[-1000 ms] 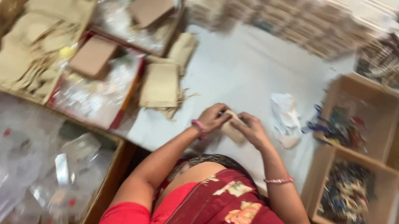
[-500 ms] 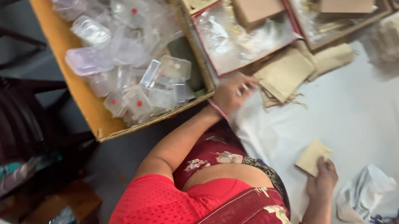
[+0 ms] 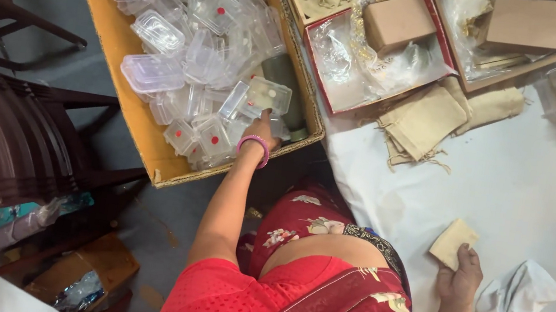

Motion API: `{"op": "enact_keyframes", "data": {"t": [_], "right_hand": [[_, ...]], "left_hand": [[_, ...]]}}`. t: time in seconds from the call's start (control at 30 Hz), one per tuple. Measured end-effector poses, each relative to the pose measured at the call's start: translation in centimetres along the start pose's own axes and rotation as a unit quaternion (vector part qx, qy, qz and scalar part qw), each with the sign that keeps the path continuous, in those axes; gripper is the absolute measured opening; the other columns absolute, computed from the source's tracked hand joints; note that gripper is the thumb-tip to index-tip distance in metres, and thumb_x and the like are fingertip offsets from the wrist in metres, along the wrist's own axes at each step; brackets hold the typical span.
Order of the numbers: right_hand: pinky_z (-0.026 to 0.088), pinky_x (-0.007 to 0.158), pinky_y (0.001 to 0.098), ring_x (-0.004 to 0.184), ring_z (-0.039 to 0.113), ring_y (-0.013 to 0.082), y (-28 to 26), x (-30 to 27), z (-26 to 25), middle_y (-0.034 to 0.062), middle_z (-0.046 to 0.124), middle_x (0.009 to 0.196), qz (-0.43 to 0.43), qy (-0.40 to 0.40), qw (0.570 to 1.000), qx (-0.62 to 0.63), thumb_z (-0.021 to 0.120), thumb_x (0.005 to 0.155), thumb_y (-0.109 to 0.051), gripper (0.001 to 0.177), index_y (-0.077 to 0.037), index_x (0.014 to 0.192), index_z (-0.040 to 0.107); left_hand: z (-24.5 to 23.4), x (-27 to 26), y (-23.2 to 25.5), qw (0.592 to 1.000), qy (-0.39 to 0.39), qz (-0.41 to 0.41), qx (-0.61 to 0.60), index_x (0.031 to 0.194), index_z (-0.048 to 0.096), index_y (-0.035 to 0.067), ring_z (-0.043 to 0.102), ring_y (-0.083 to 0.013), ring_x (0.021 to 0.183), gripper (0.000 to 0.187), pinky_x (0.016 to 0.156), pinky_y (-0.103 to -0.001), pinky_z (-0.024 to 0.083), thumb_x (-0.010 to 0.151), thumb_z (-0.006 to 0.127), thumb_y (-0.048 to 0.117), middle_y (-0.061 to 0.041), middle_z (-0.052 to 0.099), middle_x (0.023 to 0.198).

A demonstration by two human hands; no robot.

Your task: The person cleans a gold-colored beaded necklace with a white cloth, then places it into a small cloth pouch and a plastic container. They repeat the process with a blue beaded necklace, wiping it with the cloth and placing it into a pouch and container.

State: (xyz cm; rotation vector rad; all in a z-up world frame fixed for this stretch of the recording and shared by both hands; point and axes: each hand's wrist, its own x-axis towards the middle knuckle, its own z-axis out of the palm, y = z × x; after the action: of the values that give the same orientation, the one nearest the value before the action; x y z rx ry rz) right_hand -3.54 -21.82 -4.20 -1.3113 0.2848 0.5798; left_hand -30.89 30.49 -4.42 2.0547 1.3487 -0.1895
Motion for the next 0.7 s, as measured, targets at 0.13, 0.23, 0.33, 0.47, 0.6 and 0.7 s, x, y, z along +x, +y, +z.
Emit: {"op": "enact_keyframes", "data": {"t": [0.13, 0.23, 0.33, 0.47, 0.6, 0.7], "right_hand": [[0.058, 0.096, 0.0403, 0.109, 0.069, 0.0188, 0.9, 1.3, -1.9, 0.0058, 0.068, 0.12, 0.0, -0.015, 1.0, 0.024, 0.062, 0.111, -0.016, 0.021, -0.004, 0.127, 0.059], [0.057, 0.093, 0.0398, 0.11, 0.069, 0.0179, 1.1, 1.1, -1.7, 0.0039, 0.067, 0.12, 0.003, -0.006, 1.0, 0.02, 0.063, 0.11, -0.015, 0.019, -0.005, 0.126, 0.058], [0.056, 0.088, 0.0404, 0.106, 0.069, 0.0203, 0.4, 0.1, -0.7, 0.0073, 0.068, 0.12, 0.003, -0.008, 1.0, -0.009, 0.062, 0.112, -0.019, 0.022, -0.003, 0.127, 0.059], [0.059, 0.096, 0.0424, 0.111, 0.069, 0.021, 0.0, -0.7, 0.4, 0.0073, 0.068, 0.122, -0.006, -0.006, 1.0, 0.009, 0.061, 0.11, -0.017, 0.022, -0.002, 0.126, 0.057], [0.058, 0.1, 0.0418, 0.116, 0.067, 0.0216, 0.3, -0.6, -0.3, 0.008, 0.066, 0.127, -0.016, -0.024, 0.999, 0.021, 0.062, 0.113, -0.016, 0.023, -0.001, 0.13, 0.057], [0.058, 0.099, 0.0434, 0.115, 0.068, 0.0223, -0.4, -1.2, 0.6, 0.0084, 0.067, 0.125, -0.01, -0.026, 0.999, 0.024, 0.061, 0.112, -0.017, 0.023, -0.001, 0.128, 0.055]], "left_hand": [[-5.0, -2.5, 2.3, 1.0, 0.013, -0.013, 0.0, 0.153, 0.037, 0.015, 0.067, -0.0445, 0.112, 0.088, 0.095, -0.049, 0.054, 0.076, 0.079, 0.021, -0.025, 0.065, 0.125], [-9.5, -3.2, 3.1, 0.991, 0.11, -0.022, -0.074, 0.146, 0.044, 0.014, 0.07, -0.0374, 0.106, 0.076, 0.091, -0.047, 0.054, 0.08, 0.078, 0.033, -0.018, 0.072, 0.119], [-10.2, -0.1, -0.5, 0.974, 0.108, -0.146, -0.133, 0.156, 0.052, 0.025, 0.074, -0.0288, 0.088, 0.059, 0.083, -0.043, 0.057, 0.099, 0.06, 0.04, -0.02, 0.078, 0.1], [-9.0, 3.3, -7.4, 0.749, 0.117, 0.012, -0.652, 0.148, 0.047, 0.016, 0.069, -0.0194, 0.099, 0.071, 0.078, -0.037, 0.06, 0.09, 0.071, 0.049, -0.007, 0.065, 0.125], [-8.1, 0.7, -10.0, 0.946, 0.259, -0.172, -0.088, 0.133, 0.068, 0.017, 0.073, -0.027, 0.114, 0.053, 0.097, -0.043, 0.057, 0.103, 0.069, 0.061, -0.009, 0.077, 0.126], [-9.3, -2.7, -6.5, 0.945, 0.165, -0.28, 0.027, 0.141, 0.05, 0.007, 0.063, -0.042, 0.117, 0.088, 0.094, -0.054, 0.052, 0.08, 0.084, 0.061, -0.023, 0.056, 0.138]]}}
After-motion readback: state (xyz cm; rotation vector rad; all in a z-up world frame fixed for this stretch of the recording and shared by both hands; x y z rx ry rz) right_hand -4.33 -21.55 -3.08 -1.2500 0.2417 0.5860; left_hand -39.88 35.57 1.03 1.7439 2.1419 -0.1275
